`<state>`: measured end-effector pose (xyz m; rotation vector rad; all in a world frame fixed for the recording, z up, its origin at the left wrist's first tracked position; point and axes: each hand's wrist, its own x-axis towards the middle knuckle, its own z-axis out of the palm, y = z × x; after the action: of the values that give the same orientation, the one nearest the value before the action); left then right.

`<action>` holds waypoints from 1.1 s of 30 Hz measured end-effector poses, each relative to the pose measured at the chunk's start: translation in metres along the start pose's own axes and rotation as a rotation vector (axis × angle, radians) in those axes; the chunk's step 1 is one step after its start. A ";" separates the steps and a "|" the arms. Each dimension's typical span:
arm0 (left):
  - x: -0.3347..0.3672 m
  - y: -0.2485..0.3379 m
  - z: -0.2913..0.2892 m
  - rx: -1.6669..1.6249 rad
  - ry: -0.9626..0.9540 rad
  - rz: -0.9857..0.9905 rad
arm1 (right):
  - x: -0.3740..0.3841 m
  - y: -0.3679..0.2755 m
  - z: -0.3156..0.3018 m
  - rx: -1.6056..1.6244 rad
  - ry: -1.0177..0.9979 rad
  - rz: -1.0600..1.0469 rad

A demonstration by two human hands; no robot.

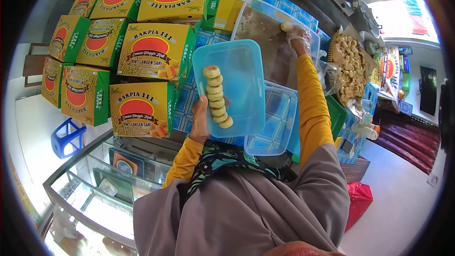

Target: The person picks up bakpia pastries from a tray and stacks them into a plastic container by hand, then moves a large tray of pastries to reach more items.

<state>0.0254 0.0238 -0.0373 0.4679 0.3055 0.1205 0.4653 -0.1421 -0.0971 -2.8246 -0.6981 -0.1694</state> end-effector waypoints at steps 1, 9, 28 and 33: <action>0.004 0.000 0.006 -0.005 -0.023 -0.016 | 0.007 0.017 0.005 -0.113 -0.005 0.034; 0.011 0.004 0.023 -0.012 0.108 -0.015 | -0.015 0.001 -0.003 -0.110 -0.043 0.041; 0.003 0.006 0.009 -0.058 0.178 0.027 | 0.008 -0.013 0.026 0.734 -0.276 0.320; 0.015 0.005 0.029 0.027 0.162 0.026 | 0.033 0.045 0.044 0.142 0.013 -0.221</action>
<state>0.0488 0.0188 -0.0140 0.4904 0.4602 0.1799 0.5183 -0.1553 -0.1431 -2.6061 -0.9778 -0.1677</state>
